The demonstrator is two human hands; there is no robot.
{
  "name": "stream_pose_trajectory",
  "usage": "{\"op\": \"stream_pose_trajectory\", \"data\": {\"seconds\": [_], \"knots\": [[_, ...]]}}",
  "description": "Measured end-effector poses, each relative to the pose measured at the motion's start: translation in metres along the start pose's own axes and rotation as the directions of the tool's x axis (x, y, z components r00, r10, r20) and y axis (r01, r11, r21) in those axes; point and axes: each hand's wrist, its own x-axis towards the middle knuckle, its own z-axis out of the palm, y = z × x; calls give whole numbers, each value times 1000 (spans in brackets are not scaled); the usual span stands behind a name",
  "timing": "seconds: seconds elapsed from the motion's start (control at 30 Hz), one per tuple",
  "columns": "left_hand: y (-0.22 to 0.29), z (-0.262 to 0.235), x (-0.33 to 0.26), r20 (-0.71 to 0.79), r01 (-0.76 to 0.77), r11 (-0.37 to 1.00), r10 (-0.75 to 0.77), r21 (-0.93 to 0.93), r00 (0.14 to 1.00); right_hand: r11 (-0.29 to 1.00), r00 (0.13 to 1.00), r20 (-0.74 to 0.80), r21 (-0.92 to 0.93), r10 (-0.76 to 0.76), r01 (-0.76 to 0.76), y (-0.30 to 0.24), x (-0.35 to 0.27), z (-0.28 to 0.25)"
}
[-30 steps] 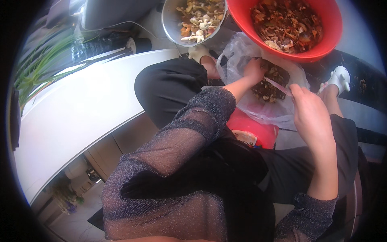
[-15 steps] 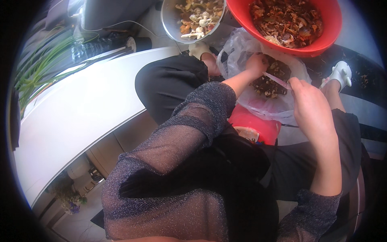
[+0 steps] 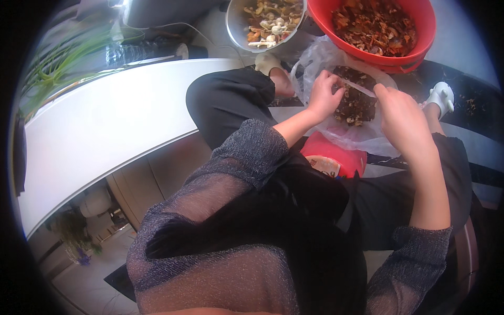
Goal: The person sits on the floor and uses a small knife to peel the outer layer of mushrooms. The peeled pieces are placed into a metal pot, while the discarded skins are put into a red bucket. The person handles each mushroom one at a time from a plastic bag.
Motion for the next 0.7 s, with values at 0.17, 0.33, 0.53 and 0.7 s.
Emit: {"op": "stream_pose_trajectory", "data": {"seconds": [0.17, 0.33, 0.53, 0.7], "knots": [[28, -29, -13, 2, -102, 990, 103, -97, 995, 999, 999, -12, -24, -35, 34, 7, 3, 4], [35, -49, -29, 88, -19, 934, 53, -356, 995, 998, 1000, 2, 55, 12, -12, 10, 8, 14], [30, -63, -44, 340, 322, 699, -119, -639, 933, 976, 997, 40, 204, 68, -75, -3, 10, 29], [24, -64, -48, 427, 433, 565, -151, -702, 891, 928, 995, 20, 361, 94, -95, -12, 2, 36]]}}
